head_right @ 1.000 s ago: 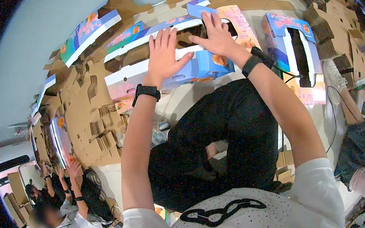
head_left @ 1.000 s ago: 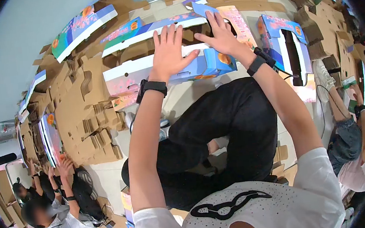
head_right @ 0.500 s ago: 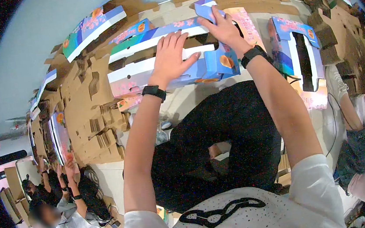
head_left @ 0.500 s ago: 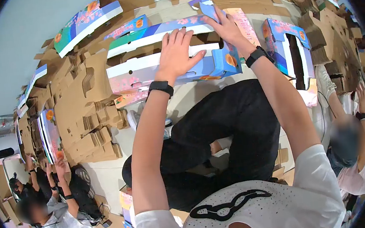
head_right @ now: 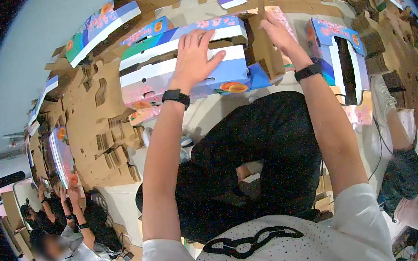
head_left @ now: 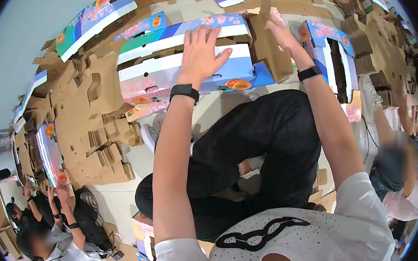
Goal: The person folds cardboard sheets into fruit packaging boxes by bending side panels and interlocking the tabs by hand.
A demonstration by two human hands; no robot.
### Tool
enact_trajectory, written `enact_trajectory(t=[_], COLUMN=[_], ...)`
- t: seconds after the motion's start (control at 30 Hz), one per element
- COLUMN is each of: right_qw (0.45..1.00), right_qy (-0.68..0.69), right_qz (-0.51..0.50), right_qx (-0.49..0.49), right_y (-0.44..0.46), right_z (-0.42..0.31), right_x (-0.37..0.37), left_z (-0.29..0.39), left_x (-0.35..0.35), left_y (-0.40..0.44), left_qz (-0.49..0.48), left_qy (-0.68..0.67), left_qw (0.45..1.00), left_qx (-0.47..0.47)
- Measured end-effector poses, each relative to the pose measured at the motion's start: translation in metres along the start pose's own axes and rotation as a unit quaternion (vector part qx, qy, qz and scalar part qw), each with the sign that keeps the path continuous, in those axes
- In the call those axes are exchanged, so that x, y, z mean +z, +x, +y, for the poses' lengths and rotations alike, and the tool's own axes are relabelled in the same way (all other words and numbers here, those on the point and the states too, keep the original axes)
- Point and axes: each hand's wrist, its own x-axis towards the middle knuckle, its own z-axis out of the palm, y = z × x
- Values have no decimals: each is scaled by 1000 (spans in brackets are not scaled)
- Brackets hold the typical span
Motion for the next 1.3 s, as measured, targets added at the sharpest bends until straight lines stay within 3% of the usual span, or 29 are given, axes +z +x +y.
enact_trajectory(t=[0.13, 0.23, 0.33, 0.37, 0.5, 0.9, 1.0, 1.1, 1.2, 1.23, 1.3], right_qw=[999, 999, 997, 998, 998, 938, 958, 982, 991, 990, 976], right_qy=[-11, -43, -78, -38, -42, -343, -229, -129, -9, -62, -168], right_qz=[-49, 16, -3, 49, 4, 29, 16, 85, -87, -120, -130], right_qx=[16, -27, -2, -2, 55, -45, -171, -108, -105, -36, -53], right_y=[-1, -8, 8, 31, 36, 63, 71, 49, 70, 70, 81], right_z=[3, -3, -14, 6, -6, -12, 11, -31, -22, -28, -29], right_x=[-13, 9, 18, 19, 23, 50, 43, 33, 10, 4, 2], left_z=[-3, -4, -3, -3, -4, -3, -5, -4, -3, -4, -3], left_x=[7, 7, 6, 5, 9, 19, 18, 18, 15, 15, 15], left_y=[-1, -1, -1, -1, 1, 14, 18, 18, 16, 15, 15], left_qz=[12, 10, 17, 18, 42, 130, 133, 139, 131, 133, 138], left_qy=[8, 9, 6, -2, -21, 48, 51, 44, 43, 46, 50], left_qw=[1000, 1000, 1000, 1000, 999, 989, 988, 987, 989, 989, 988], left_qx=[-2, -1, 7, 7, -13, -60, -63, -63, -51, -48, -42])
